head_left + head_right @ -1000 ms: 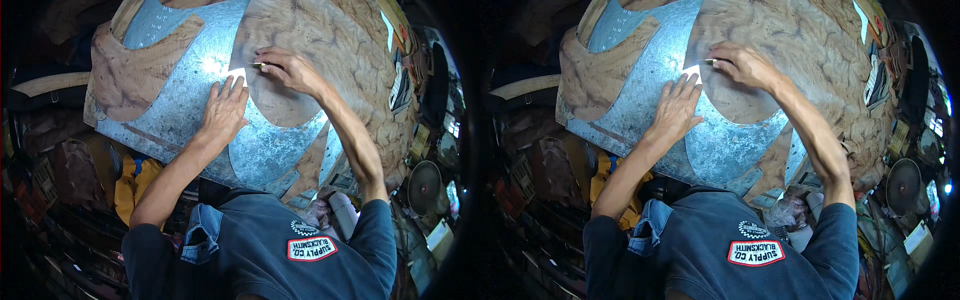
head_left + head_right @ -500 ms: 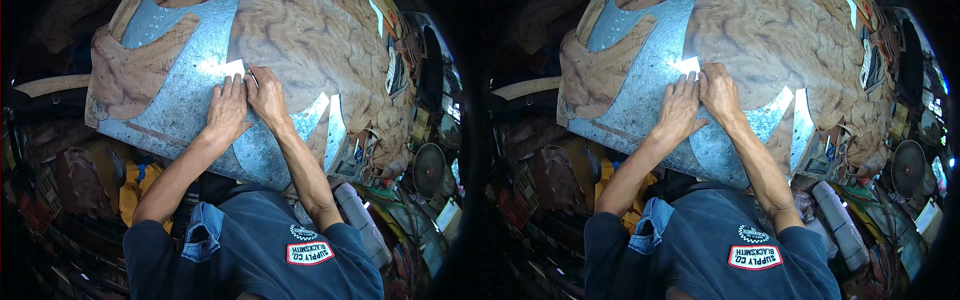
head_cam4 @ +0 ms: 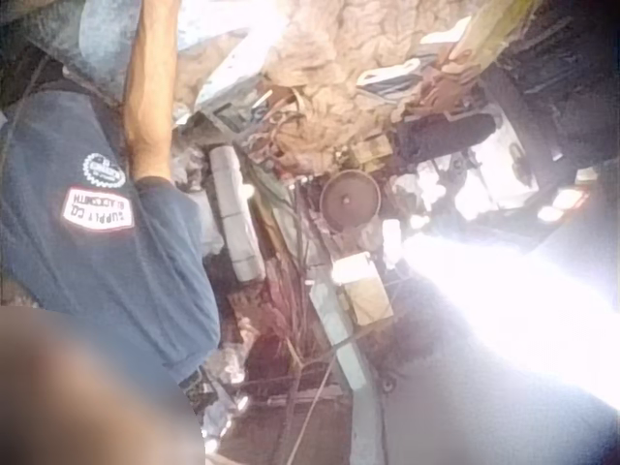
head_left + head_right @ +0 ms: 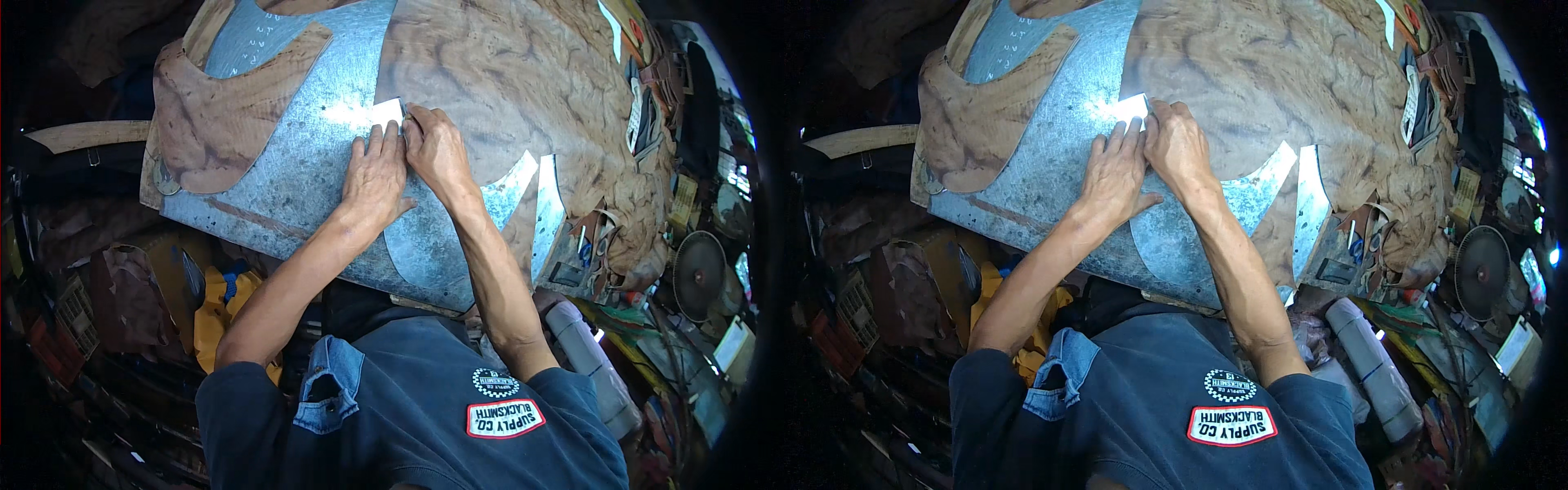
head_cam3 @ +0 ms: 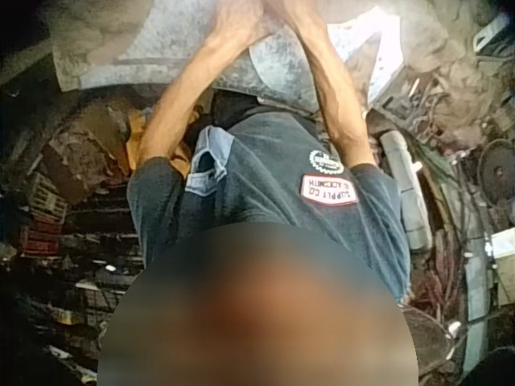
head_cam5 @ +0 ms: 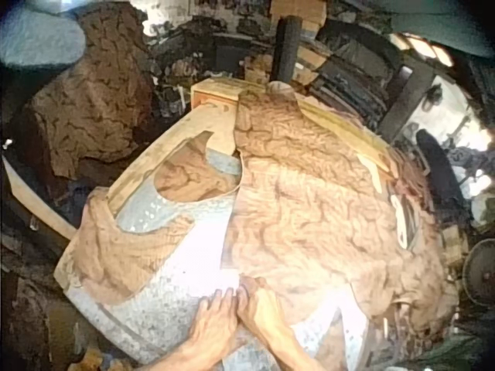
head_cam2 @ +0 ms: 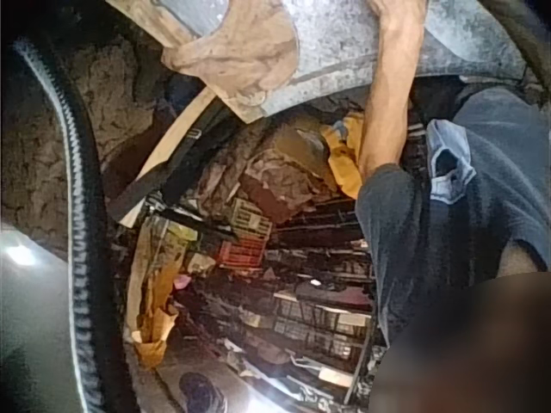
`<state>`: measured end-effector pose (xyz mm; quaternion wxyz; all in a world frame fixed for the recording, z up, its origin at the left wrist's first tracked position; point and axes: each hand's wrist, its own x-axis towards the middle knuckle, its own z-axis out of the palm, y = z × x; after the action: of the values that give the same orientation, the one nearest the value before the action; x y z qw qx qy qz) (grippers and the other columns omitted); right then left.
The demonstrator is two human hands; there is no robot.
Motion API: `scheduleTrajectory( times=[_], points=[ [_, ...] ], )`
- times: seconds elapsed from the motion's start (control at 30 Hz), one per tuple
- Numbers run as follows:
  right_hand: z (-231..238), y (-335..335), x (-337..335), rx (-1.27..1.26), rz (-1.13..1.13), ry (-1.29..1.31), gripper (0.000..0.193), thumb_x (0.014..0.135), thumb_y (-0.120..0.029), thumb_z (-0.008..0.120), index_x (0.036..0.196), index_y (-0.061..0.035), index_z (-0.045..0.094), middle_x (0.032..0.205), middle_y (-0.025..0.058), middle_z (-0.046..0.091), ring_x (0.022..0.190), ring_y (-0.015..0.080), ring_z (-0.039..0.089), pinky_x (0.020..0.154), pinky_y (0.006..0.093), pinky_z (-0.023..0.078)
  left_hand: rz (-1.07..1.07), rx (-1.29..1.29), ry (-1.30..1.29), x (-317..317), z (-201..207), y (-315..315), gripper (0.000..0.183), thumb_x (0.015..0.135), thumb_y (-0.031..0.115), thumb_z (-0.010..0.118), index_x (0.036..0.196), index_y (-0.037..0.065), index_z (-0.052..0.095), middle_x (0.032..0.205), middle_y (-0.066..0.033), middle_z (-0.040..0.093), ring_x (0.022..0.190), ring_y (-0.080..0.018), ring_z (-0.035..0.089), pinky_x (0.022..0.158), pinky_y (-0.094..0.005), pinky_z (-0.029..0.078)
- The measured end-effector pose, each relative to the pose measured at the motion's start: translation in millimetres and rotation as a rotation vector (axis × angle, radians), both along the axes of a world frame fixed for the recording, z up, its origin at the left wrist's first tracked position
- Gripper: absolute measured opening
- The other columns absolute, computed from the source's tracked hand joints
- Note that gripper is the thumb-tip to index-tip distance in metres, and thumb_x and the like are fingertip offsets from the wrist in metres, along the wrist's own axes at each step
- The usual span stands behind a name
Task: Marking and cutting out leather components for footwear using a metal template and hand tools.
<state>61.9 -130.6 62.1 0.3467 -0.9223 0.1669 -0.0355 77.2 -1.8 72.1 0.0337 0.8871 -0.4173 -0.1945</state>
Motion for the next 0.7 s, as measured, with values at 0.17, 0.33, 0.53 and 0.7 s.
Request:
scheduleTrajectory(
  times=[0.17,0.33,0.53,0.7],
  points=[
    [0.2,-0.8,-0.6,0.028,-0.005,0.010,0.030,0.090,-0.012,0.058,0.113,0.0056,0.065,0.100,0.0297,0.066,0.092,0.0424,0.065,0.082,0.0433,0.052,0.002,-0.037,-0.007,0.3,-1.4,0.9,0.098,0.069,0.051,0.079,0.137,-0.011,0.044,0.148,-0.0255,0.035,0.139,-0.0366,0.031,0.106,-0.0473,0.030],
    [-1.0,-17.4,5.9,0.148,0.008,0.017,0.030,0.090,-0.012,0.057,0.113,0.0048,0.065,0.101,0.0314,0.064,0.093,0.0457,0.065,0.081,0.0475,0.052,-0.004,-0.031,-0.008,1.4,1.2,2.0,0.099,0.069,0.051,0.080,0.136,-0.011,0.044,0.147,-0.0258,0.036,0.138,-0.0363,0.032,0.106,-0.0464,0.031],
    [4.2,-10.3,-4.7,0.093,0.021,0.036,0.031,0.090,-0.015,0.061,0.113,0.0060,0.065,0.106,0.0282,0.066,0.097,0.0417,0.066,0.085,0.0418,0.052,0.003,-0.042,-0.012,0.9,0.0,0.6,0.100,0.067,0.050,0.082,0.136,-0.010,0.043,0.146,-0.0259,0.036,0.138,-0.0367,0.032,0.106,-0.0465,0.032],
    [9.4,-8.3,-19.6,0.052,0.089,0.034,0.028,0.090,-0.010,0.057,0.113,0.0052,0.065,0.099,0.0298,0.065,0.089,0.0447,0.065,0.080,0.0467,0.052,0.000,-0.062,-0.018,0.4,-2.3,1.3,0.100,0.066,0.049,0.083,0.136,-0.009,0.042,0.148,-0.0262,0.035,0.137,-0.0370,0.033,0.106,-0.0480,0.032]
  ],
)
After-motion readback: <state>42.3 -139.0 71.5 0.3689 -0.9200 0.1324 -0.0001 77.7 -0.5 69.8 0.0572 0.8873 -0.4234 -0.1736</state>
